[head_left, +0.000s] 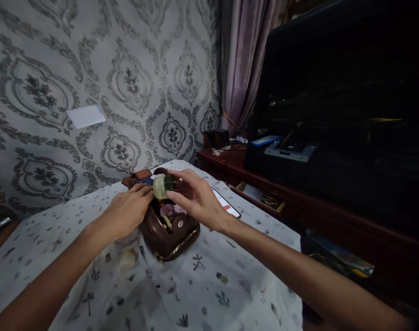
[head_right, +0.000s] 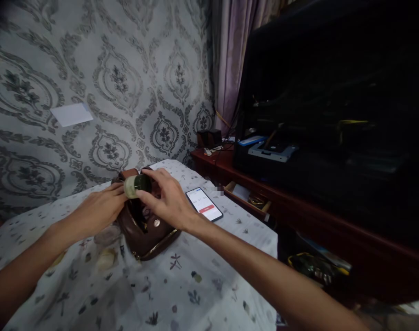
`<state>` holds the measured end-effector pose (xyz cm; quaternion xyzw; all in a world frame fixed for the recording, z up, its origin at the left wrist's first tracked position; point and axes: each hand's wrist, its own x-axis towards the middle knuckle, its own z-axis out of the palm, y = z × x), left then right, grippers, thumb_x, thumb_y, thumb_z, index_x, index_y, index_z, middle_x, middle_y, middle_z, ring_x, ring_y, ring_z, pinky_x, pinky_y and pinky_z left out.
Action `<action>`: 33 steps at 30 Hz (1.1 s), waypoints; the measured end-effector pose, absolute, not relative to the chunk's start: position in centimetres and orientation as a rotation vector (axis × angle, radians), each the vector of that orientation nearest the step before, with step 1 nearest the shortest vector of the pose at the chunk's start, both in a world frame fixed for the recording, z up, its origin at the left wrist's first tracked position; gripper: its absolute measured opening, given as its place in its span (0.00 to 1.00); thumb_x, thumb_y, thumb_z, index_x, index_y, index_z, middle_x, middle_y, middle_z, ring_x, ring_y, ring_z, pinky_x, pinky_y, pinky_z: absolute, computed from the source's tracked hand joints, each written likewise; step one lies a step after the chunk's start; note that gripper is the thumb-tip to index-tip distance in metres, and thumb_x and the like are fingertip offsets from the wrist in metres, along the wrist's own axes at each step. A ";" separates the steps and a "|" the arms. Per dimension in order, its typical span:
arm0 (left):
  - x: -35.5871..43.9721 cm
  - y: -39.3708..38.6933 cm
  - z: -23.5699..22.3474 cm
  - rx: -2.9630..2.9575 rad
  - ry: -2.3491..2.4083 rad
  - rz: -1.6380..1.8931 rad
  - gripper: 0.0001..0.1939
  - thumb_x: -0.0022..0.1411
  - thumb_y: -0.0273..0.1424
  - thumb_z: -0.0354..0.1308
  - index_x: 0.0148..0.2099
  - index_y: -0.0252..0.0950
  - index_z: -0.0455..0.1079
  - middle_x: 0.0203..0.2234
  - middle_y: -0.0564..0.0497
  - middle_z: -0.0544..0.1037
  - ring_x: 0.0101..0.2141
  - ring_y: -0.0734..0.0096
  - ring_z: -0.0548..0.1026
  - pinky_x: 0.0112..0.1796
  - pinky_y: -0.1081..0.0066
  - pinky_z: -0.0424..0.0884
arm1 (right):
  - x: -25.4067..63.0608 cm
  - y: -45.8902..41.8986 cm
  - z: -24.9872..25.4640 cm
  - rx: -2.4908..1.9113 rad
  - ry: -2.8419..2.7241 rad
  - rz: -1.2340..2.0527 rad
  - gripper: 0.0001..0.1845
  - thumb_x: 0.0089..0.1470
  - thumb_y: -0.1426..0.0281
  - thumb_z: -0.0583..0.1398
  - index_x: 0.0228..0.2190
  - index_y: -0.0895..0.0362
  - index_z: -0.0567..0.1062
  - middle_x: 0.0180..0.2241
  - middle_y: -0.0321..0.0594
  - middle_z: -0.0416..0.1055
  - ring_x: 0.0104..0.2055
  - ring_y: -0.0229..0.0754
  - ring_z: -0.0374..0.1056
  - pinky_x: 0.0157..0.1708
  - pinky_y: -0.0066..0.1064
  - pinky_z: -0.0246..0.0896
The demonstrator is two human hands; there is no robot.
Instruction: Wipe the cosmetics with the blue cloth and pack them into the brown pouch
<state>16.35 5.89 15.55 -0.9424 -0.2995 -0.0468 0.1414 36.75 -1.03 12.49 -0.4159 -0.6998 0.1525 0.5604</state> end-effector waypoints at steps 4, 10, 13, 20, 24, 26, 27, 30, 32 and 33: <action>16.8 5.9 16.0 -2.667 -0.893 0.025 0.22 0.65 0.21 0.45 0.57 0.34 0.70 0.55 0.40 0.76 0.57 0.52 0.70 0.49 0.55 0.74 | 37.7 -0.1 12.3 -1.041 -1.749 0.282 0.24 0.59 0.66 0.63 0.55 0.60 0.70 0.45 0.46 0.70 0.44 0.44 0.68 0.46 0.38 0.65; 16.4 5.6 15.9 -2.648 -0.934 0.011 0.20 0.66 0.21 0.44 0.56 0.33 0.68 0.54 0.40 0.76 0.57 0.53 0.70 0.48 0.57 0.75 | 37.7 0.6 11.5 -1.096 -1.826 0.262 0.25 0.56 0.69 0.65 0.54 0.62 0.71 0.42 0.44 0.69 0.40 0.43 0.67 0.42 0.36 0.64; 16.3 5.5 15.6 -2.665 -0.971 -0.057 0.17 0.68 0.23 0.42 0.53 0.34 0.69 0.53 0.40 0.76 0.57 0.53 0.71 0.48 0.55 0.76 | 37.5 0.6 11.1 -1.096 -1.812 0.323 0.24 0.56 0.69 0.65 0.54 0.60 0.71 0.43 0.43 0.69 0.40 0.42 0.68 0.41 0.35 0.65; 15.8 5.9 14.9 -2.680 -0.971 -0.117 0.18 0.68 0.25 0.40 0.51 0.33 0.69 0.52 0.37 0.76 0.58 0.50 0.70 0.43 0.56 0.78 | 36.4 0.3 10.4 -1.087 -1.849 0.342 0.25 0.55 0.70 0.66 0.54 0.59 0.71 0.43 0.43 0.68 0.40 0.42 0.68 0.42 0.36 0.67; 15.4 5.9 14.6 -2.690 -0.962 -0.190 0.18 0.68 0.27 0.39 0.50 0.35 0.69 0.51 0.38 0.76 0.58 0.51 0.70 0.45 0.56 0.77 | 36.0 0.3 10.1 -1.054 -1.847 0.358 0.25 0.56 0.69 0.65 0.54 0.57 0.71 0.44 0.43 0.67 0.41 0.42 0.68 0.42 0.36 0.68; 15.2 5.9 14.4 -2.691 -0.962 -0.214 0.18 0.68 0.27 0.39 0.49 0.35 0.69 0.51 0.39 0.77 0.57 0.51 0.71 0.45 0.55 0.77 | 36.0 0.3 10.1 -1.061 -1.846 0.361 0.24 0.56 0.69 0.65 0.54 0.57 0.71 0.43 0.43 0.67 0.40 0.41 0.68 0.41 0.36 0.68; 15.2 5.8 14.4 -2.689 -0.964 -0.224 0.18 0.68 0.27 0.38 0.48 0.36 0.70 0.51 0.39 0.77 0.57 0.51 0.71 0.45 0.55 0.77 | 35.9 0.3 10.1 -1.068 -1.848 0.364 0.24 0.56 0.69 0.65 0.54 0.58 0.71 0.43 0.43 0.67 0.39 0.41 0.68 0.41 0.36 0.69; 15.0 5.8 14.2 -2.688 -0.972 -0.239 0.19 0.68 0.28 0.37 0.48 0.36 0.70 0.51 0.40 0.76 0.57 0.53 0.71 0.46 0.56 0.77 | 35.9 0.2 10.1 -1.096 -1.867 0.386 0.25 0.55 0.70 0.66 0.54 0.60 0.71 0.43 0.44 0.67 0.38 0.41 0.68 0.40 0.36 0.69; 14.9 5.8 14.1 -2.694 -0.965 -0.248 0.20 0.69 0.28 0.37 0.50 0.36 0.69 0.53 0.40 0.76 0.59 0.53 0.70 0.47 0.55 0.77 | 35.9 0.1 10.1 -1.103 -1.880 0.396 0.26 0.55 0.71 0.65 0.54 0.61 0.71 0.44 0.45 0.67 0.38 0.41 0.68 0.39 0.35 0.69; 14.8 5.8 14.0 -2.697 -0.963 -0.251 0.21 0.69 0.29 0.36 0.52 0.36 0.69 0.53 0.39 0.75 0.60 0.53 0.69 0.47 0.55 0.76 | 35.9 0.1 10.1 -1.104 -1.888 0.394 0.25 0.55 0.71 0.65 0.55 0.61 0.71 0.44 0.45 0.67 0.38 0.41 0.68 0.39 0.35 0.69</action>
